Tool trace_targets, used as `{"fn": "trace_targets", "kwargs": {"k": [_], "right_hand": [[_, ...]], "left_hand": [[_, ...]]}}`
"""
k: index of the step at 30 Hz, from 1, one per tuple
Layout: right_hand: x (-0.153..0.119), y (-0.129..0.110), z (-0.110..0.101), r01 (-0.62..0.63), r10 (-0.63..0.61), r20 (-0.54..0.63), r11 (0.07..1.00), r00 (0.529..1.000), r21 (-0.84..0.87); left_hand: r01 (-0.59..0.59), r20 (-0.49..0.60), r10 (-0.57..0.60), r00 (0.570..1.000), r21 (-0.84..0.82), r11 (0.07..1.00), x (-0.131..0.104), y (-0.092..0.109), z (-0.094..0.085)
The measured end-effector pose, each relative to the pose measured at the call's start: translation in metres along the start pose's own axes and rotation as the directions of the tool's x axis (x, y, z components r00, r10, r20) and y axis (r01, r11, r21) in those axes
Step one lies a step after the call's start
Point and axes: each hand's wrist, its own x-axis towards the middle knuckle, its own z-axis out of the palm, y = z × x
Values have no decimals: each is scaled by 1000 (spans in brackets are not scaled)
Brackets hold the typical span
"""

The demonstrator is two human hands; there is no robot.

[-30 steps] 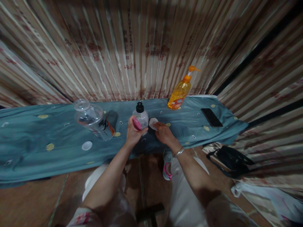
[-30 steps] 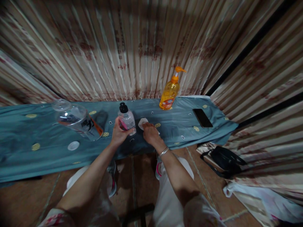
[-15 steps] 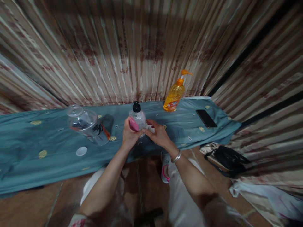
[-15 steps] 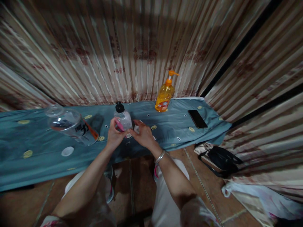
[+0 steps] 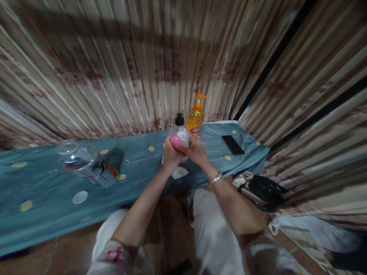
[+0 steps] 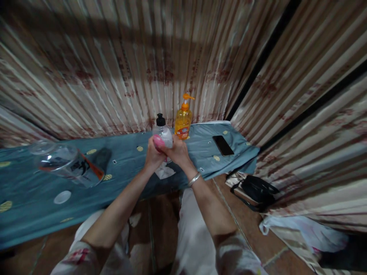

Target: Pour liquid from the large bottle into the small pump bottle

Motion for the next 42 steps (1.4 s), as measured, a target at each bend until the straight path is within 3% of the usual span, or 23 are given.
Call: {"fn": "trace_targets", "kwargs": {"k": [3, 5, 8, 10, 15, 19, 22, 26, 31, 34, 42], "right_hand": [[-1, 8, -15, -81, 75, -88, 994, 993, -68], [-4, 19, -23, -62, 63, -85, 998, 994, 13], [-7, 49, -37, 1, -20, 53, 942, 998, 337], [-8, 73, -45, -75, -16, 166, 849, 986, 524], [-7, 106, -48, -288, 29, 422, 773, 906, 565], [-4, 106, -38, -334, 22, 475, 741, 879, 583], [0, 109, -27, -311, 89, 388, 767, 917, 561], [7, 120, -9, -233, 217, 83, 918, 973, 322], [17, 130, 13, -235, 253, -219, 966, 943, 106], [23, 134, 21, -232, 237, -275, 971, 932, 49], [34, 152, 36, -231, 214, -296, 973, 931, -25]], "left_hand": [[32, 56, -26, 998, -91, 995, 4, 2, 17], [80, 113, -62, 992, -159, 984, 5, 0, 24], [182, 233, -122, 965, -257, 949, 8, -3, 30], [246, 297, -152, 943, -312, 918, 11, -5, 31], [354, 415, -173, 893, -411, 840, 18, -4, 42], [386, 471, -166, 866, -420, 822, 19, -4, 55], [369, 469, -163, 868, -389, 844, 21, -10, 63], [301, 418, -157, 895, -305, 903, 25, -23, 71], [188, 333, -114, 936, -197, 962, 19, -40, 82], [159, 342, -101, 934, -147, 976, 16, -47, 89], [160, 348, -131, 928, -55, 986, 23, -63, 102]]}}
